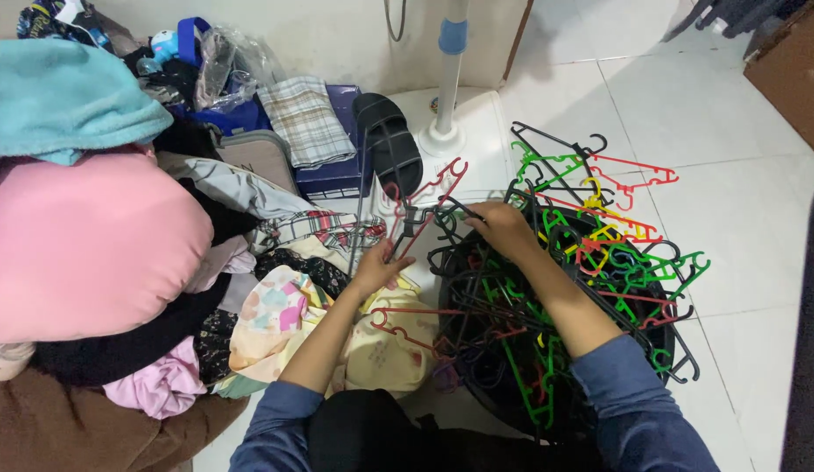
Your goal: The recorder is organizing a mattress and pillows, then untangling a large pile of clothes hangers.
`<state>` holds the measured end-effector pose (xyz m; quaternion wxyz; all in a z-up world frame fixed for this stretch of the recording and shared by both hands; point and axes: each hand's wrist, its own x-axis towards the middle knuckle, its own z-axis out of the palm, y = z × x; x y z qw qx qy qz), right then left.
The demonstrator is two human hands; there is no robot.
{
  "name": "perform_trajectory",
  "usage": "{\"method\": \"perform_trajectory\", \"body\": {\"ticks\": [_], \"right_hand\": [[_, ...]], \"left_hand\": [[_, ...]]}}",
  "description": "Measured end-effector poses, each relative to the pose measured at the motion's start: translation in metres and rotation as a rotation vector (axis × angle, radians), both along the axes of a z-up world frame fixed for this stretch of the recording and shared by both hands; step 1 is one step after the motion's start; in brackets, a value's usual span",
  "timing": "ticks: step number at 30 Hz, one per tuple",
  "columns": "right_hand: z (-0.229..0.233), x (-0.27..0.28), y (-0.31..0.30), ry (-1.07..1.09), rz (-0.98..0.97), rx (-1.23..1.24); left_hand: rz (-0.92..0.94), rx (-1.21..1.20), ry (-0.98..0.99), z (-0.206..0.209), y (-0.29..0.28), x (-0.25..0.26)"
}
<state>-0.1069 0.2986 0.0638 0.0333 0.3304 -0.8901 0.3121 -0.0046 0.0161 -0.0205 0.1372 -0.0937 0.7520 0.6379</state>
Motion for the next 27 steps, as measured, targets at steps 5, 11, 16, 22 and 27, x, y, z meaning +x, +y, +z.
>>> {"method": "perform_trajectory", "body": {"ticks": [5,11,16,22,27], "right_hand": [[0.012,0.002,0.001,-0.128,-0.101,-0.002],[0.01,0.0,0.0,-0.262,-0.118,-0.08],[-0.003,-0.007,0.002,-0.218,-0.061,-0.068],[-0.01,-0.005,-0.003,-0.177,0.02,-0.054],[-0.004,0.004,-0.011,-0.045,-0.077,-0.016]], "left_hand": [[-0.093,0.07,0.056,-0.032,-0.01,0.011],[-0.003,0.024,0.097,-0.02,-0.01,0.022],[0.05,-0.016,0.316,-0.059,-0.021,0.01],[0.134,-0.082,0.198,-0.017,-0.008,0.009],[0.143,-0.156,0.441,-0.044,-0.016,0.005]]}}
